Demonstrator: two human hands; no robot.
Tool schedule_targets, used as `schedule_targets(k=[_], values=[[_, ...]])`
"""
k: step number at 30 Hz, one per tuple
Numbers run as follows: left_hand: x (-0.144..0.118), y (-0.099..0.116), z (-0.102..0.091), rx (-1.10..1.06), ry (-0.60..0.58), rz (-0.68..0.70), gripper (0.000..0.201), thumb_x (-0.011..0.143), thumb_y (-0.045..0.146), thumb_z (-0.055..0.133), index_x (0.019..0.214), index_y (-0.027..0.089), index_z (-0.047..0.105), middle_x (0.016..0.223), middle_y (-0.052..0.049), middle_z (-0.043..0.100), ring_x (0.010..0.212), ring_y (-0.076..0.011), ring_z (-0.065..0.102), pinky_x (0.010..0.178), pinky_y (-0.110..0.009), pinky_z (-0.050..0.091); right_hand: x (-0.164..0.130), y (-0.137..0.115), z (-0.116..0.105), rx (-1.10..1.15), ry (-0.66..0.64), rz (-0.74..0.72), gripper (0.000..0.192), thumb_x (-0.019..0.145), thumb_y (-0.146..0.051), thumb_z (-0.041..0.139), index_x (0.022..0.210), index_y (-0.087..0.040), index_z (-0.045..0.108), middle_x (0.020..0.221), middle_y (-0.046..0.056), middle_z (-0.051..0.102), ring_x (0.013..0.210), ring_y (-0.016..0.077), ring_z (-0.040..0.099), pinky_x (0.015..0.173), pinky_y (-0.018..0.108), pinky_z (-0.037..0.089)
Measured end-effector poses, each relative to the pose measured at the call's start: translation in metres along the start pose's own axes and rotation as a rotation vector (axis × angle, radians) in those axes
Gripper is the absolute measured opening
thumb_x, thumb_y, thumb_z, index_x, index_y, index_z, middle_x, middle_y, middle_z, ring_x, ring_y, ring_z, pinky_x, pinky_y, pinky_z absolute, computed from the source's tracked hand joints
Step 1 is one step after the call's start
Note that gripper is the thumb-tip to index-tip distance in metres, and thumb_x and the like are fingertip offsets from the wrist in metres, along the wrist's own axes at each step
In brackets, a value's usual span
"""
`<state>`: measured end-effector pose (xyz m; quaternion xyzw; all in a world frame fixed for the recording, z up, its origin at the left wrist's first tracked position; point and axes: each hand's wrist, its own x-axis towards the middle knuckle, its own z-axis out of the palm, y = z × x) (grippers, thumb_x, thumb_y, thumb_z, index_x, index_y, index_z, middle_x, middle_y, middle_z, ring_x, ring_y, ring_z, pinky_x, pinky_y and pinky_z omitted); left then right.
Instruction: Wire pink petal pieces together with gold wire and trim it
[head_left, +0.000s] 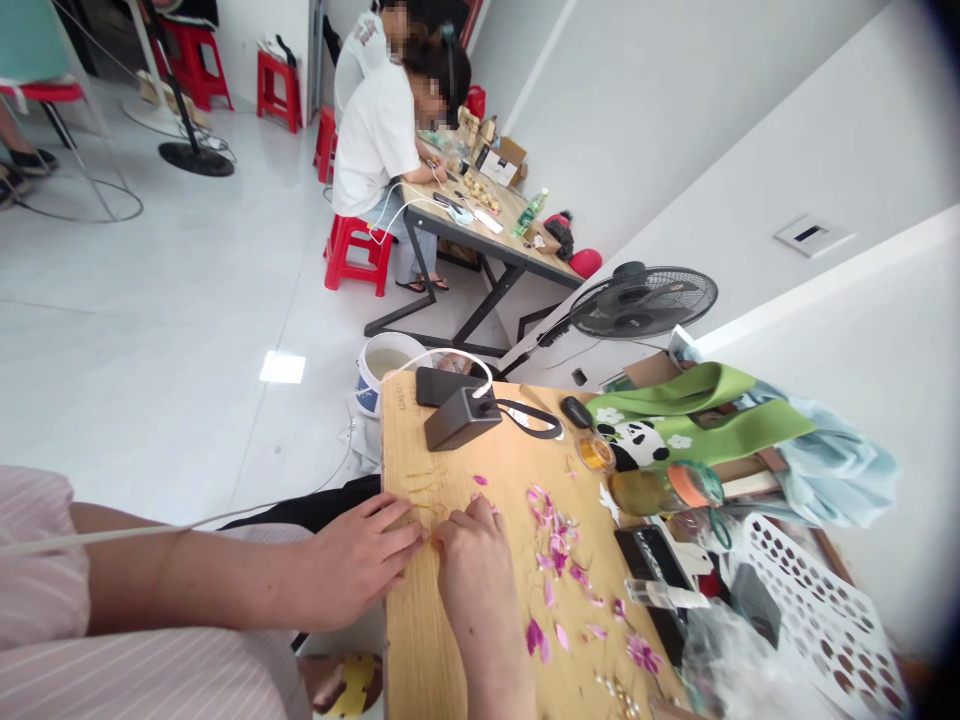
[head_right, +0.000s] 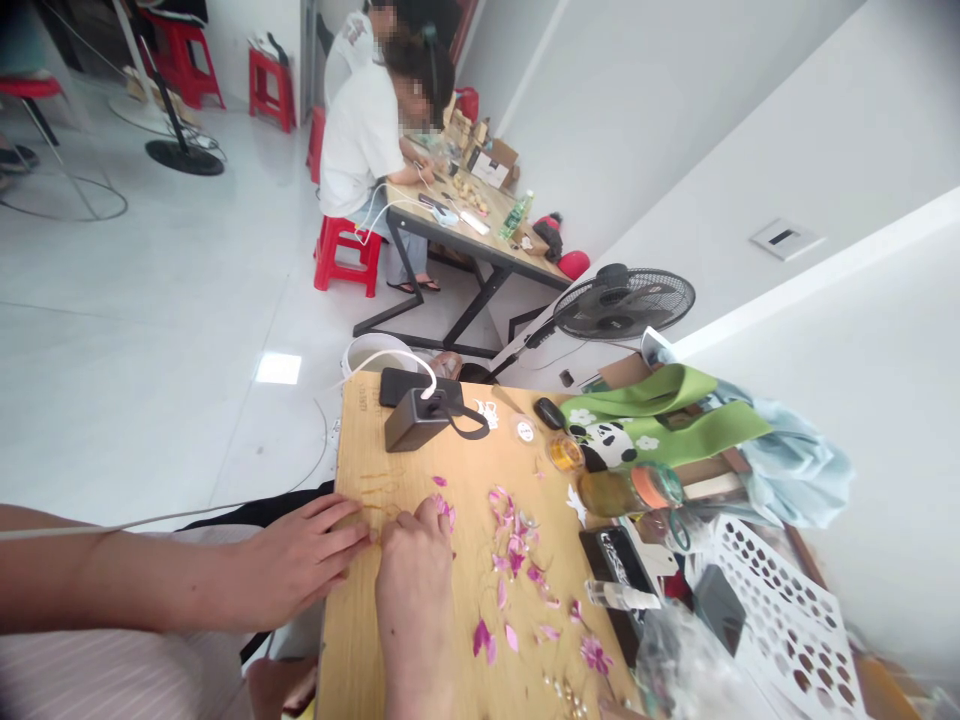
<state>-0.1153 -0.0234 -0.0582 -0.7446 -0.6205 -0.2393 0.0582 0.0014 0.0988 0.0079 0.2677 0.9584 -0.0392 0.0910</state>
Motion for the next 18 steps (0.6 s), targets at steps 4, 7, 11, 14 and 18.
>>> schedule_targets(k=[4, 7, 11, 14, 18], values=[[0.001, 0.0005, -0.0022, -0.009, -0.022, -0.013, 0.026, 0.094, 0.03, 0.05, 0.111, 0.015, 0.062, 0.111, -0.007, 0.063, 0.108, -0.0251, 0.048, 0.101, -0.041, 0.031, 0.0002, -0.0021, -0.0021, -0.014, -0.016, 0.009, 0.027, 0.085, -0.005, 0.054, 0.069, -0.018, 0.071, 0.073, 0.006, 0.069, 0.095, 0.0239, 0.051, 0.081, 0.034, 0.031], [0.0011, 0.0006, -0.0025, -0.015, -0.031, -0.01, 0.024, 0.094, 0.029, 0.05, 0.109, 0.016, 0.063, 0.111, -0.007, 0.063, 0.107, -0.0247, 0.048, 0.101, -0.041, 0.031, 0.0, -0.0045, -0.0046, -0.021, -0.032, 0.023, 0.028, 0.086, -0.004, 0.052, 0.07, -0.018, 0.072, 0.074, 0.007, 0.069, 0.099, 0.0254, 0.051, 0.082, 0.036, 0.032], [0.0009, -0.0003, -0.0016, -0.01, -0.028, -0.005, 0.024, 0.093, 0.029, 0.051, 0.109, 0.017, 0.064, 0.11, -0.007, 0.063, 0.107, -0.0249, 0.048, 0.101, -0.042, 0.031, 0.0008, -0.007, -0.0065, -0.03, -0.05, 0.038, 0.03, 0.086, -0.003, 0.051, 0.071, -0.018, 0.073, 0.076, 0.008, 0.07, 0.102, 0.0269, 0.052, 0.083, 0.037, 0.032], [0.0014, -0.0009, -0.0023, -0.013, -0.041, 0.003, 0.023, 0.093, 0.028, 0.051, 0.108, 0.016, 0.064, 0.11, -0.007, 0.063, 0.108, -0.0252, 0.048, 0.101, -0.042, 0.03, 0.0015, -0.0078, -0.0068, -0.032, -0.06, 0.042, 0.03, 0.087, -0.004, 0.05, 0.073, -0.017, 0.073, 0.077, 0.009, 0.071, 0.104, 0.0282, 0.052, 0.084, 0.038, 0.032], [0.0022, -0.0008, -0.0052, -0.004, -0.054, 0.013, 0.024, 0.093, 0.029, 0.05, 0.108, 0.016, 0.063, 0.11, -0.007, 0.063, 0.108, -0.0258, 0.047, 0.1, -0.042, 0.03, 0.0007, -0.0081, -0.0068, -0.03, -0.065, 0.041, 0.031, 0.088, -0.005, 0.049, 0.076, -0.018, 0.074, 0.079, 0.009, 0.071, 0.108, 0.0293, 0.051, 0.086, 0.04, 0.032]])
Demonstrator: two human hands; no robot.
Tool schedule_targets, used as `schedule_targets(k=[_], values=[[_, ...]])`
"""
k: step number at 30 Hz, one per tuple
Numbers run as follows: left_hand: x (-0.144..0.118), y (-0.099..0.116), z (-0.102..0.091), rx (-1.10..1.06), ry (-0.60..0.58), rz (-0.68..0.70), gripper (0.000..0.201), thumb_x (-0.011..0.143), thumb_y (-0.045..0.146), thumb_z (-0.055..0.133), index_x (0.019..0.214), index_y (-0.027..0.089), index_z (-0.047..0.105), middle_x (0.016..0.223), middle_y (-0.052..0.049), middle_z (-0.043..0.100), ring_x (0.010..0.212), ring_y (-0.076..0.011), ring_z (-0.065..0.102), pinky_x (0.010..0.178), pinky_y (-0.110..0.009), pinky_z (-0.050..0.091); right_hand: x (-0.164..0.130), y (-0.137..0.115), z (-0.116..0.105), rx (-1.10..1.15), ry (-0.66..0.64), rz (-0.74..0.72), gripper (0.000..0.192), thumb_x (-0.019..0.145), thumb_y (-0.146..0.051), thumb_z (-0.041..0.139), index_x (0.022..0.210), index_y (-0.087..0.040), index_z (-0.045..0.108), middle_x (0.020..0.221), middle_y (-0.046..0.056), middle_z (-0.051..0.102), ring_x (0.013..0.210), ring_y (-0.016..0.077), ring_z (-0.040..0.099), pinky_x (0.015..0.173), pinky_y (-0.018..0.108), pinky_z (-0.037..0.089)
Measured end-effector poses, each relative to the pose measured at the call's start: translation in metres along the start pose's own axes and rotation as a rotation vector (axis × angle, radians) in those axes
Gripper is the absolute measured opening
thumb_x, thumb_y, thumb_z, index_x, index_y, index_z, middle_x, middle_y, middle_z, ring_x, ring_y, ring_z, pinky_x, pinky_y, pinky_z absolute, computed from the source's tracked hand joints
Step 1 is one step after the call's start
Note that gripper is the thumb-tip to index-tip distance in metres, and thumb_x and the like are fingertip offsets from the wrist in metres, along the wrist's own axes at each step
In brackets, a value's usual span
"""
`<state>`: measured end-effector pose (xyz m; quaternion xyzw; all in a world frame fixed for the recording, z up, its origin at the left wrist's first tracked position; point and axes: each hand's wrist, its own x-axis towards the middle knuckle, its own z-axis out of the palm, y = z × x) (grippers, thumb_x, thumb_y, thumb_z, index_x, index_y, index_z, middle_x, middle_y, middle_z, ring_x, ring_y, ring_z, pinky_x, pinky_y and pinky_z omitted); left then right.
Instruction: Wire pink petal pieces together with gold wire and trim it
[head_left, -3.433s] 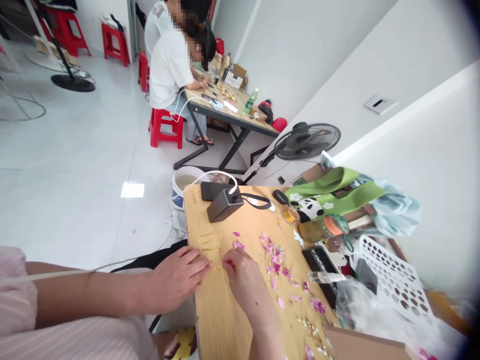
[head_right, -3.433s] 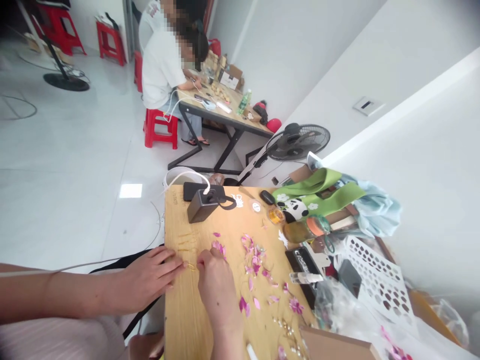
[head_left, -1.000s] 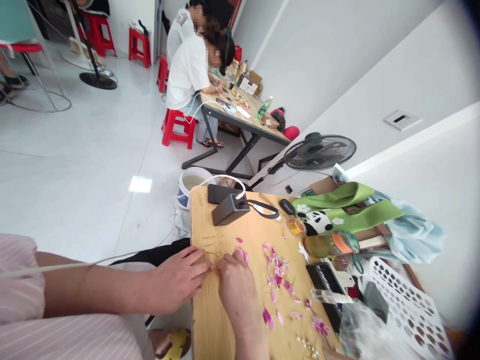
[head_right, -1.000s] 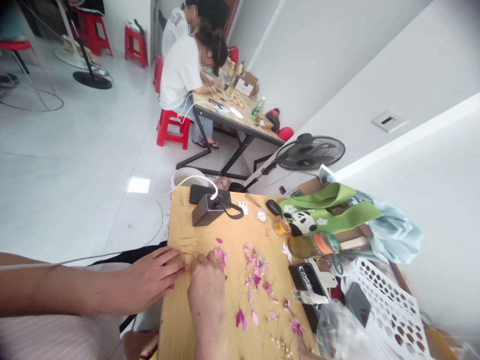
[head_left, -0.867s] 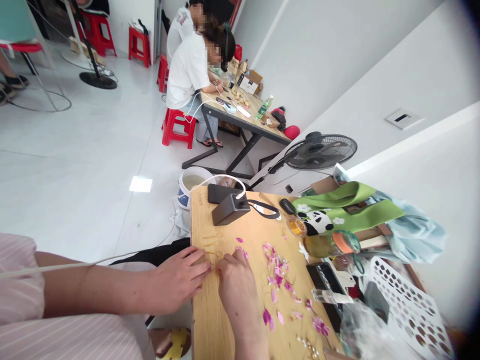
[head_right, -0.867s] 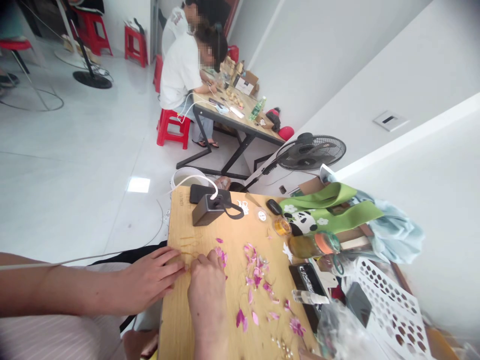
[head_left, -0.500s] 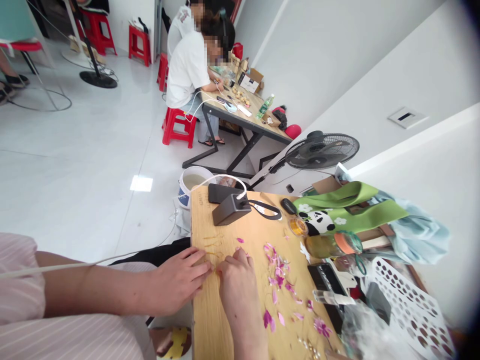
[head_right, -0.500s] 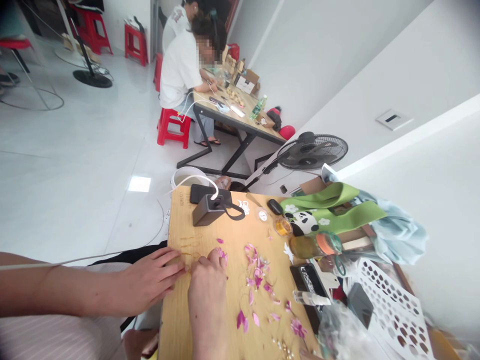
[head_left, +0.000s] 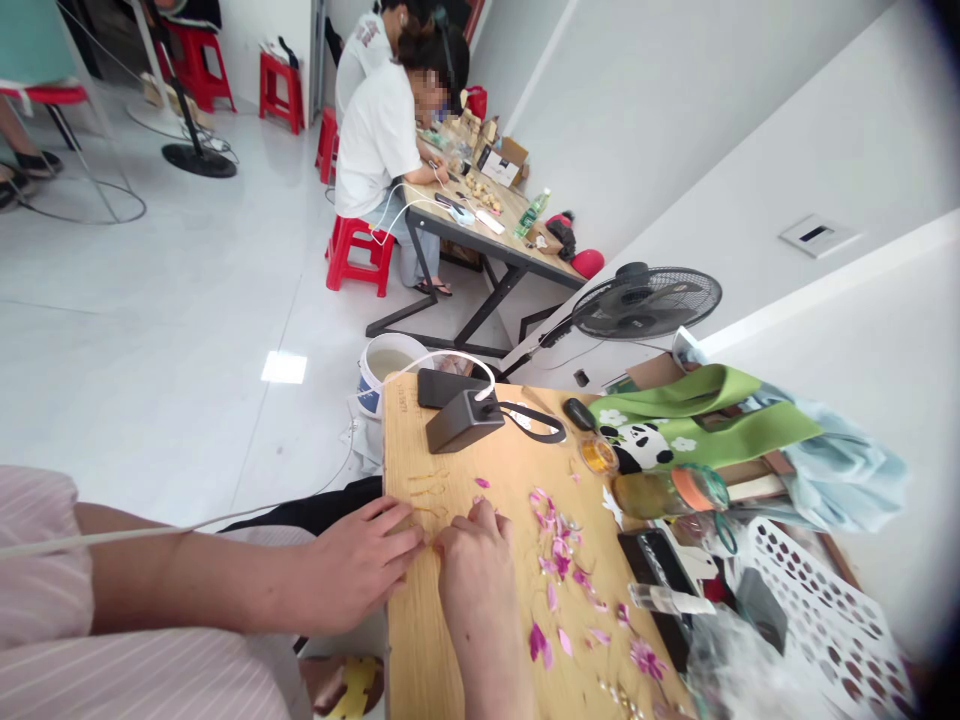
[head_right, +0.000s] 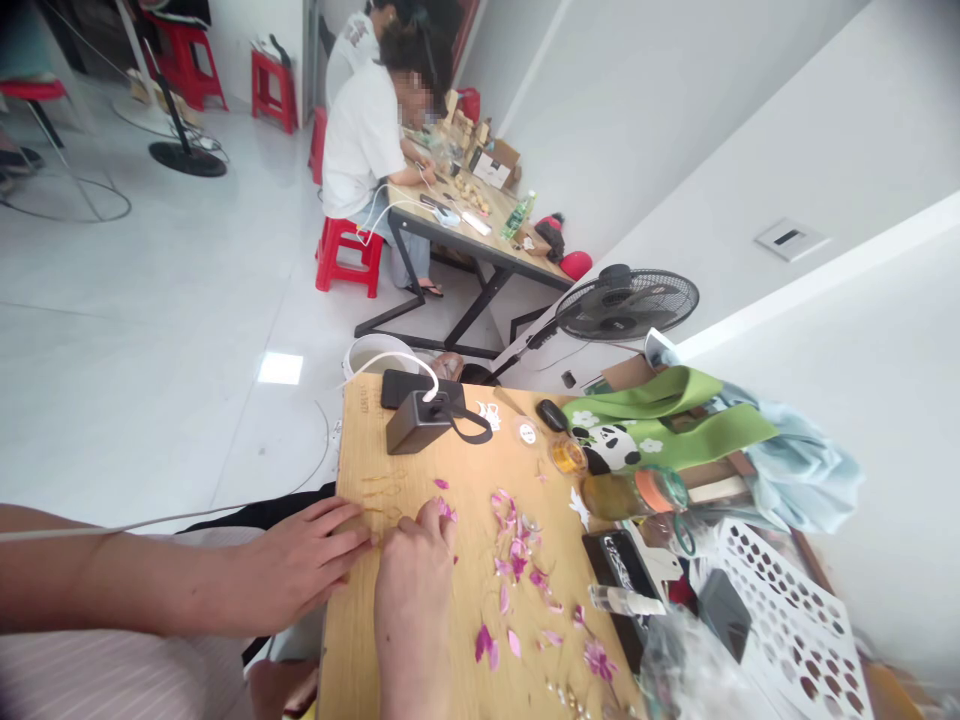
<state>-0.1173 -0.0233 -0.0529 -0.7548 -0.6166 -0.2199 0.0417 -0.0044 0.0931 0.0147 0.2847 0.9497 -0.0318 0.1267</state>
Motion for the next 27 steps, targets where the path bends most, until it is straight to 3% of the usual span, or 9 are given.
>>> schedule_targets(k=[14, 27], values=[[0.0006, 0.0006, -0.0007, -0.014, 0.012, -0.015, 0.024, 0.093, 0.028, 0.051, 0.11, 0.014, 0.062, 0.11, -0.007, 0.063, 0.108, -0.0247, 0.048, 0.1, -0.041, 0.031, -0.0003, -0.0026, 0.002, 0.054, 0.012, 0.073, 0.035, 0.083, 0.003, 0.049, 0.073, -0.018, 0.075, 0.078, 0.009, 0.072, 0.115, 0.0308, 0.048, 0.093, 0.042, 0.028], [0.0008, 0.0011, -0.0013, -0.007, 0.011, -0.006, 0.023, 0.094, 0.027, 0.05, 0.108, 0.015, 0.063, 0.11, -0.007, 0.063, 0.107, -0.025, 0.048, 0.099, -0.041, 0.031, -0.0008, -0.0045, 0.0032, 0.057, 0.049, 0.104, 0.035, 0.083, 0.002, 0.048, 0.069, -0.017, 0.073, 0.077, 0.01, 0.072, 0.107, 0.0307, 0.051, 0.088, 0.043, 0.029]])
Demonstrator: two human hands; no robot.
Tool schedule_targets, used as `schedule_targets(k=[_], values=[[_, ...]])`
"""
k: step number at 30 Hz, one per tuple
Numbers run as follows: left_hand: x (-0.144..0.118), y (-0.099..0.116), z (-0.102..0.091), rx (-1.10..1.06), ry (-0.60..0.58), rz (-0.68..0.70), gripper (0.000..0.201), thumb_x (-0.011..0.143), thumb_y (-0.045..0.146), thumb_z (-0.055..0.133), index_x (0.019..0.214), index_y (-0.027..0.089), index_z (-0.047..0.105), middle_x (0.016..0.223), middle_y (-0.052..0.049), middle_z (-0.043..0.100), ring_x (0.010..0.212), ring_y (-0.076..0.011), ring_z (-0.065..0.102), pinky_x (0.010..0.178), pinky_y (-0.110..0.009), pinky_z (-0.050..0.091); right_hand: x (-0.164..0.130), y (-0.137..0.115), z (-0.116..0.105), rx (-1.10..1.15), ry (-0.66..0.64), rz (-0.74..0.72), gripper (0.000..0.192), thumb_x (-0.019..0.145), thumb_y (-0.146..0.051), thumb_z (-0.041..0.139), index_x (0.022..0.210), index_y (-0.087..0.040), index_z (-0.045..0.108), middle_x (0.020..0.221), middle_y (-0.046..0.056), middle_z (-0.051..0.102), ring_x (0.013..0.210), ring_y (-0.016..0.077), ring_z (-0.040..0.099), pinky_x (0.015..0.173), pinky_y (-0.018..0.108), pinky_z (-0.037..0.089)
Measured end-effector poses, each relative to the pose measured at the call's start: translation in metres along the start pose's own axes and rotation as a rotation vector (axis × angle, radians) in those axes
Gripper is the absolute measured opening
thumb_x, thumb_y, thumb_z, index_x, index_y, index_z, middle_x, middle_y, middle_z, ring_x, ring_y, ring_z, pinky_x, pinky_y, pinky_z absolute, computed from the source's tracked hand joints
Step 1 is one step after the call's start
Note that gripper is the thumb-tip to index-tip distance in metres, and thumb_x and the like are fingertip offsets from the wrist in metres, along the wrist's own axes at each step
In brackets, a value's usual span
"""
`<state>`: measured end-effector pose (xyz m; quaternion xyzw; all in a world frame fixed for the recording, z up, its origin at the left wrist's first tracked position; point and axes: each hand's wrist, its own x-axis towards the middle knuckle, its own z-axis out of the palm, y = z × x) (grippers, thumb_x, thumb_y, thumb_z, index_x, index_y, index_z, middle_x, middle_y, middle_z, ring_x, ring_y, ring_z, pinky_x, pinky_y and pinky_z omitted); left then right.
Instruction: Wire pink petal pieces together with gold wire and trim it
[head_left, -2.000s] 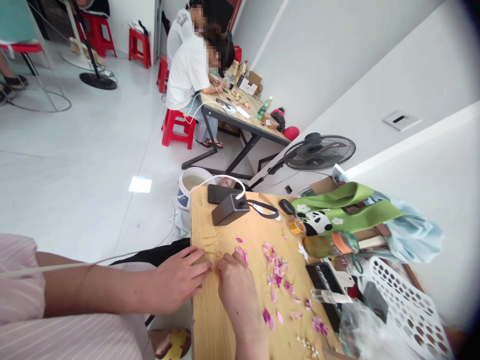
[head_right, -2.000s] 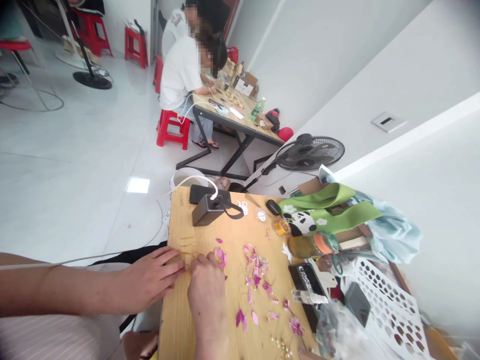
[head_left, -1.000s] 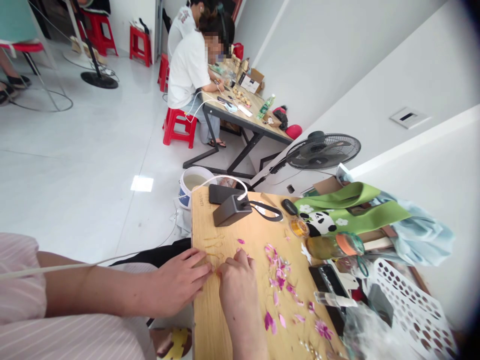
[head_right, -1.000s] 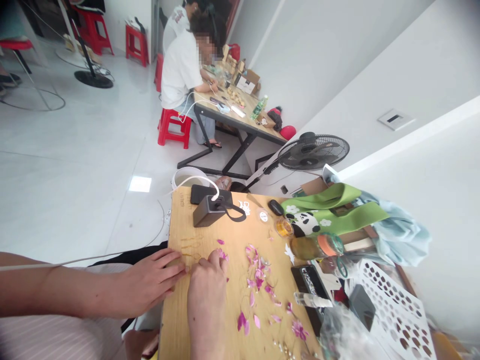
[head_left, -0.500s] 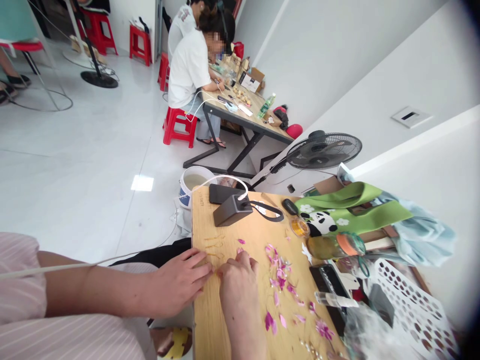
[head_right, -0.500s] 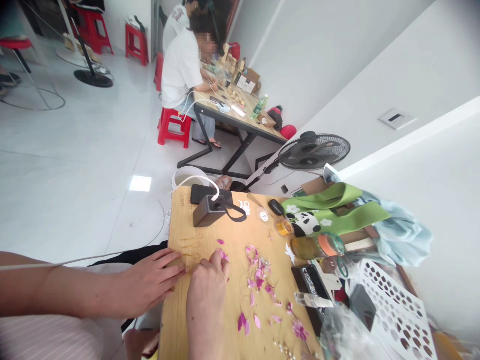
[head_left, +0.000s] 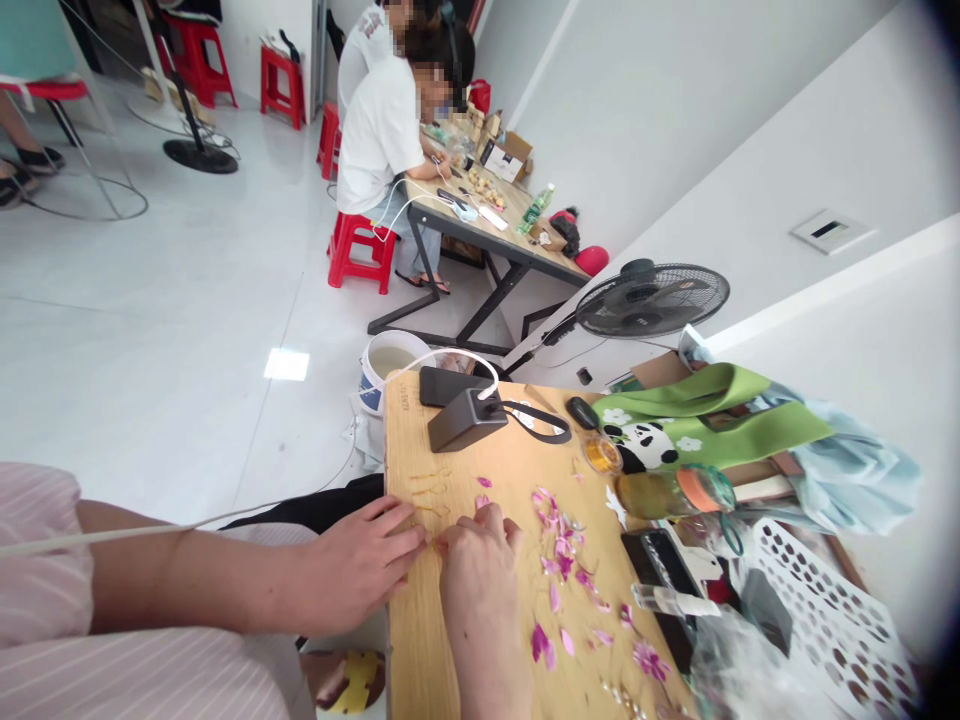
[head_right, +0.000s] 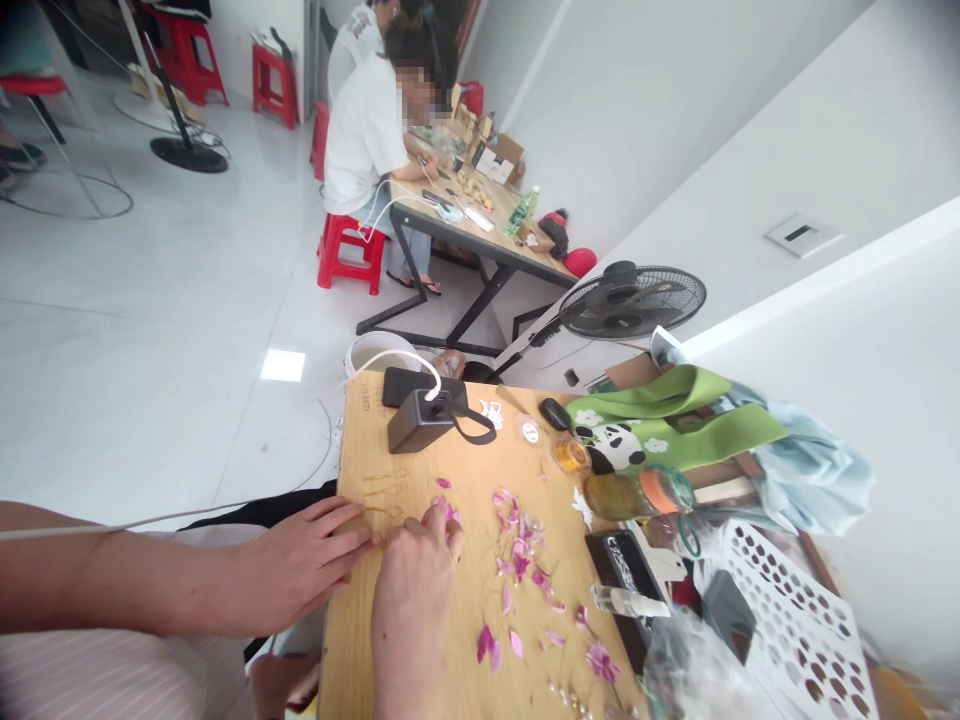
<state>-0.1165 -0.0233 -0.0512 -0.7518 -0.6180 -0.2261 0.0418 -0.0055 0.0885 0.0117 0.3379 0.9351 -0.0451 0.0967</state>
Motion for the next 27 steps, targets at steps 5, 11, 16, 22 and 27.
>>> schedule_targets(k=[5, 11, 16, 22, 27], values=[[0.0, 0.0, 0.001, 0.007, -0.003, -0.004, 0.024, 0.093, 0.028, 0.051, 0.109, 0.015, 0.063, 0.109, -0.007, 0.063, 0.107, -0.0248, 0.048, 0.1, -0.041, 0.032, -0.001, 0.001, 0.001, -0.018, 0.026, 0.014, 0.035, 0.081, 0.004, 0.048, 0.069, -0.017, 0.073, 0.075, 0.01, 0.072, 0.107, 0.03, 0.051, 0.089, 0.043, 0.028], [-0.001, 0.0, 0.005, 0.01, 0.013, -0.01, 0.024, 0.093, 0.028, 0.051, 0.109, 0.015, 0.063, 0.11, -0.007, 0.063, 0.108, -0.0253, 0.048, 0.101, -0.041, 0.031, -0.001, 0.001, 0.005, -0.031, 0.051, -0.01, 0.037, 0.081, 0.005, 0.047, 0.067, -0.018, 0.072, 0.074, 0.009, 0.071, 0.105, 0.0298, 0.052, 0.086, 0.042, 0.029], [-0.002, 0.0, 0.005, 0.004, 0.008, -0.009, 0.027, 0.094, 0.029, 0.049, 0.113, 0.014, 0.062, 0.112, -0.006, 0.063, 0.109, -0.026, 0.048, 0.101, -0.041, 0.03, -0.002, 0.007, 0.001, 0.051, 0.049, -0.033, 0.031, 0.083, -0.001, 0.053, 0.068, -0.019, 0.072, 0.074, 0.007, 0.071, 0.099, 0.0277, 0.052, 0.083, 0.039, 0.03], [-0.002, -0.002, 0.006, -0.008, 0.021, 0.009, 0.03, 0.095, 0.028, 0.048, 0.117, 0.012, 0.06, 0.115, -0.006, 0.063, 0.111, -0.0263, 0.047, 0.102, -0.042, 0.03, -0.008, 0.036, -0.009, 0.268, 0.211, 0.034, 0.025, 0.081, -0.004, 0.063, 0.067, -0.023, 0.071, 0.074, 0.002, 0.07, 0.085, 0.0225, 0.049, 0.078, 0.033, 0.031], [-0.002, -0.001, 0.006, -0.014, 0.015, -0.003, 0.032, 0.094, 0.029, 0.05, 0.118, 0.011, 0.059, 0.114, -0.006, 0.064, 0.111, -0.0262, 0.047, 0.102, -0.041, 0.03, -0.007, 0.034, -0.005, 0.244, 0.167, 0.0, 0.025, 0.082, -0.003, 0.06, 0.069, -0.022, 0.071, 0.074, 0.003, 0.068, 0.084, 0.0221, 0.048, 0.075, 0.032, 0.033]])
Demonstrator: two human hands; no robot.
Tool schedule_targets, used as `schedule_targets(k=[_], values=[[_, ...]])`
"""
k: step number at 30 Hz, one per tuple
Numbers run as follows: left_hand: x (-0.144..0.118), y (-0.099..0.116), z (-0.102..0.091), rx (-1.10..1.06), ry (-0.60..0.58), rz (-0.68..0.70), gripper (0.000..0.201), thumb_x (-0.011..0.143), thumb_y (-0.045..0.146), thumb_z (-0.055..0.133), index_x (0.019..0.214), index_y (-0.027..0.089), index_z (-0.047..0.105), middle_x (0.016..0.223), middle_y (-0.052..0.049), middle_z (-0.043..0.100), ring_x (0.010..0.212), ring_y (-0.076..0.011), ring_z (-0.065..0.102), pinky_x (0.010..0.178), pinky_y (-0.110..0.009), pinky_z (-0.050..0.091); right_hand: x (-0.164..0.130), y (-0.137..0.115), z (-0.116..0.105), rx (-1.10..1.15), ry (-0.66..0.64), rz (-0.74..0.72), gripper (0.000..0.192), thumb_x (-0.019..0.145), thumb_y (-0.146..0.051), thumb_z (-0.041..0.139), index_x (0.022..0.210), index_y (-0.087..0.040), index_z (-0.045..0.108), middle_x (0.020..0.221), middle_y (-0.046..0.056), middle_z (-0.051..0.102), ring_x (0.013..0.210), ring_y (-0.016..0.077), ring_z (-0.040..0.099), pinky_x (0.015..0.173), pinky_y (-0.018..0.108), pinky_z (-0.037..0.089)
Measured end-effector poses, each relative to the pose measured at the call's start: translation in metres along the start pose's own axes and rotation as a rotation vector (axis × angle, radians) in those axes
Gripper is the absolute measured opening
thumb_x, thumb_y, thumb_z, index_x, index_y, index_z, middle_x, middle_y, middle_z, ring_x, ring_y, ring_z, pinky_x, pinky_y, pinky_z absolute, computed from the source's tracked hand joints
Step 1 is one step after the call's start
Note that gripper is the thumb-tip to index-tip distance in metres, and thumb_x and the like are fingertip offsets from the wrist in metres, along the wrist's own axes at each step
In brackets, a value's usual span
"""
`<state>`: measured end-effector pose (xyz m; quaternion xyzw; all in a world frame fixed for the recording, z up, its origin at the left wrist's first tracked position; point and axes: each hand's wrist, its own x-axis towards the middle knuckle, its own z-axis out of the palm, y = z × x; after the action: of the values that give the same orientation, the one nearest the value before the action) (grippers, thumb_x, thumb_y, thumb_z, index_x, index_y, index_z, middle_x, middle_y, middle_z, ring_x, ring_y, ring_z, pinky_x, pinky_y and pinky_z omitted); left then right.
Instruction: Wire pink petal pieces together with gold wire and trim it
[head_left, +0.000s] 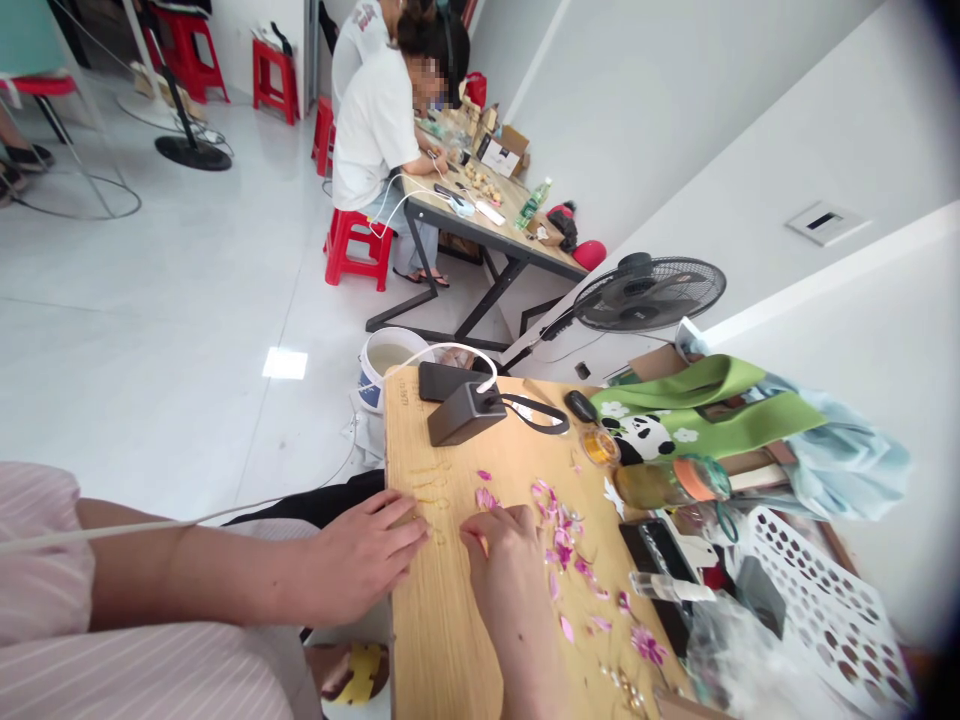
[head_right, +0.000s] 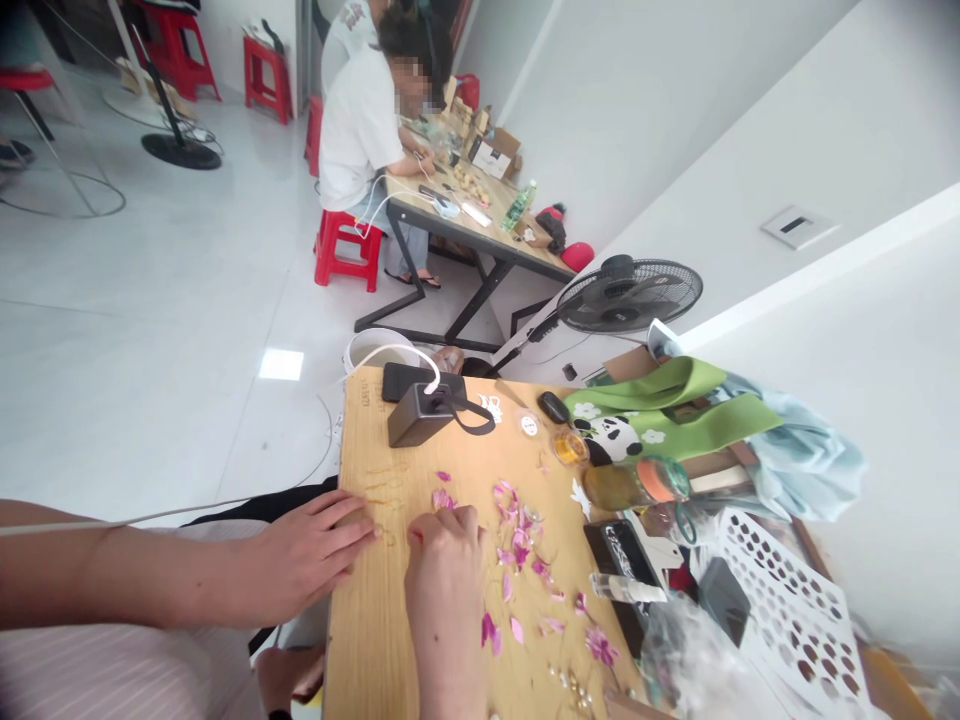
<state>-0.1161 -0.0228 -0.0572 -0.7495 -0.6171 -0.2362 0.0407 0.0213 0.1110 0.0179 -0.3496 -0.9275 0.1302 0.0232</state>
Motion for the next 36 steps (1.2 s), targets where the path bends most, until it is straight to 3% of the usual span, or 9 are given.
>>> schedule_targets(k=[4, 7, 10, 12, 22, 33, 36], values=[[0.001, 0.001, -0.001, 0.014, -0.013, 0.007, 0.031, 0.094, 0.029, 0.048, 0.117, 0.011, 0.06, 0.113, -0.007, 0.064, 0.11, -0.0265, 0.047, 0.102, -0.042, 0.031, 0.003, -0.011, 0.011, -0.144, -0.059, -0.08, 0.023, 0.085, -0.007, 0.057, 0.072, -0.021, 0.07, 0.08, 0.005, 0.066, 0.09, 0.0219, 0.053, 0.075, 0.032, 0.038], [0.001, 0.0, -0.001, 0.019, -0.032, 0.015, 0.03, 0.093, 0.028, 0.05, 0.117, 0.013, 0.062, 0.112, -0.008, 0.063, 0.11, -0.0267, 0.047, 0.101, -0.043, 0.033, 0.003, -0.01, 0.019, -0.229, -0.076, -0.152, 0.011, 0.09, -0.02, 0.057, 0.09, -0.019, 0.068, 0.097, 0.006, 0.066, 0.095, 0.0202, 0.057, 0.081, 0.034, 0.046], [0.001, 0.0, -0.001, 0.022, -0.035, 0.017, 0.027, 0.09, 0.027, 0.054, 0.113, 0.016, 0.064, 0.112, -0.009, 0.063, 0.11, -0.0266, 0.047, 0.1, -0.044, 0.034, 0.003, -0.006, 0.025, -0.252, -0.078, -0.169, 0.028, 0.093, -0.034, 0.056, 0.116, -0.019, 0.058, 0.119, 0.007, 0.059, 0.1, 0.0191, 0.06, 0.085, 0.04, 0.051], [0.001, 0.0, -0.001, 0.023, -0.029, 0.015, 0.026, 0.09, 0.027, 0.055, 0.112, 0.017, 0.065, 0.111, -0.01, 0.063, 0.109, -0.0264, 0.047, 0.1, -0.044, 0.034, 0.002, -0.005, 0.028, -0.267, -0.076, -0.177, 0.033, 0.093, -0.036, 0.056, 0.121, -0.019, 0.055, 0.123, 0.008, 0.057, 0.101, 0.0194, 0.06, 0.086, 0.041, 0.052], [0.001, 0.0, 0.0, 0.015, -0.026, 0.01, 0.025, 0.095, 0.027, 0.047, 0.11, 0.015, 0.064, 0.111, -0.008, 0.063, 0.11, -0.0265, 0.048, 0.102, -0.043, 0.032, 0.002, -0.004, 0.035, -0.313, -0.063, -0.196, 0.031, 0.093, -0.035, 0.056, 0.12, -0.019, 0.056, 0.122, 0.008, 0.057, 0.101, 0.0195, 0.06, 0.086, 0.041, 0.052], [0.0, 0.0, 0.001, 0.026, -0.016, 0.025, 0.024, 0.092, 0.026, 0.053, 0.11, 0.016, 0.065, 0.11, -0.009, 0.063, 0.109, -0.0256, 0.049, 0.101, -0.043, 0.033, 0.004, -0.007, 0.033, -0.327, -0.079, -0.167, 0.031, 0.094, -0.036, 0.055, 0.12, -0.021, 0.055, 0.124, 0.008, 0.056, 0.101, 0.0188, 0.06, 0.086, 0.04, 0.052], [0.001, 0.0, 0.001, 0.021, -0.005, 0.024, 0.023, 0.093, 0.027, 0.051, 0.107, 0.015, 0.065, 0.111, -0.008, 0.063, 0.108, -0.0254, 0.049, 0.101, -0.043, 0.032, 0.005, -0.013, 0.029, -0.328, -0.088, -0.146, 0.016, 0.092, -0.024, 0.057, 0.104, -0.02, 0.066, 0.108, 0.008, 0.065, 0.1, 0.022, 0.06, 0.085, 0.041, 0.049]])
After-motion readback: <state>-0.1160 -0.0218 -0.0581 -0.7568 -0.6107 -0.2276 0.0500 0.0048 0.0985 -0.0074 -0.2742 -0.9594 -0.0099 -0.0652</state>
